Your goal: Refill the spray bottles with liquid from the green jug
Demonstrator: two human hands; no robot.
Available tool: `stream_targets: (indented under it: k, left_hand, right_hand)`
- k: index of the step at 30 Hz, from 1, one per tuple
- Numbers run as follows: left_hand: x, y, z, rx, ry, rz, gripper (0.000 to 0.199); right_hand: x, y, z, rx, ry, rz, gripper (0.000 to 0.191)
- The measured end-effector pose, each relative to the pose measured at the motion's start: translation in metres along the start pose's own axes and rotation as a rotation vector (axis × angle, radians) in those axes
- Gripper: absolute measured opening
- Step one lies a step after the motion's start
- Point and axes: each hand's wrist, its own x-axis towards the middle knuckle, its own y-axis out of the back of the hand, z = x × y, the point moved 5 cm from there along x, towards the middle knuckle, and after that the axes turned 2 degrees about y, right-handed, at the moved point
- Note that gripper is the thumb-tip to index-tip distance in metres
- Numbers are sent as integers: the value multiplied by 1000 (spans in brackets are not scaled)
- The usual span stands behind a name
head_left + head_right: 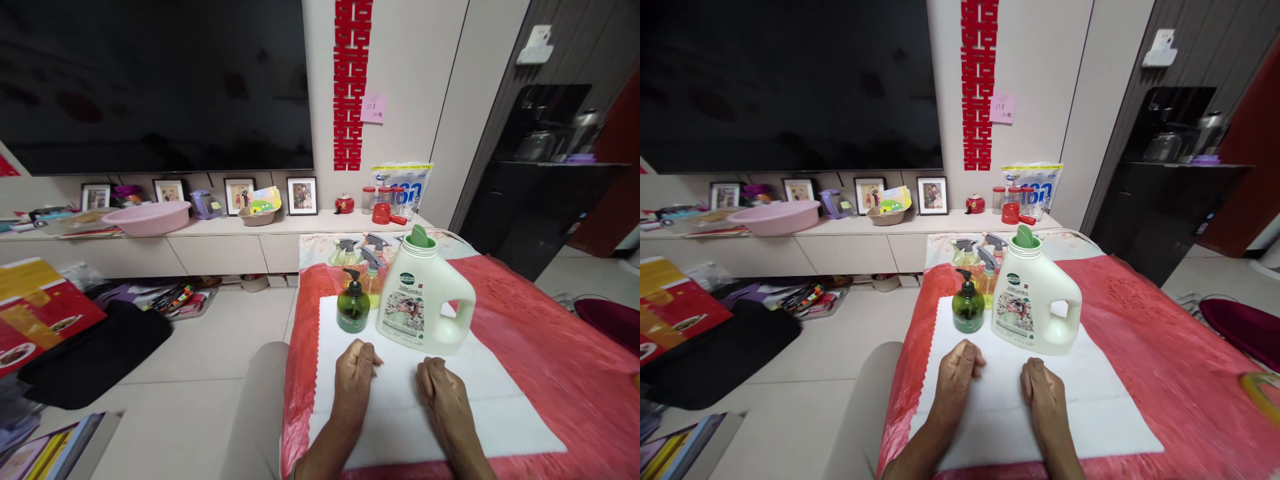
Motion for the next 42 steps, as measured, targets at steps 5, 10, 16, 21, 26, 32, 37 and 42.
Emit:
stream_targets:
  k: [5, 10, 16, 21, 26, 32, 37, 42]
  left_hand:
    - [10, 20, 20, -18, -3, 150, 51]
    - [40, 38, 45, 236, -164, 268, 75]
    - [85, 27, 33, 444, -152, 131, 113]
    - [97, 20, 18, 430, -152, 64, 106]
    - [82, 24, 25, 458, -129, 99, 90]
    - [23, 12, 25, 360, -79, -33, 92]
    - [-8, -2, 15, 317, -14, -96, 94]
    - [-16, -8, 10, 274, -2, -132, 89]
  right_hand:
    - [0, 0, -4, 113, -52, -34, 65]
    - [0, 0, -5, 176, -75, -52, 61]
    - [-1, 0, -5, 194, -70, -83, 62]
    - [0, -1, -6, 182, -53, -98, 62]
    - [1, 2, -6, 161, -28, -100, 59]
    - [0, 5, -10, 52, 10, -121, 50]
    - [-8, -13, -20, -112, 178, -401, 87]
    - [-11, -24, -16, -384, 253, -429, 99]
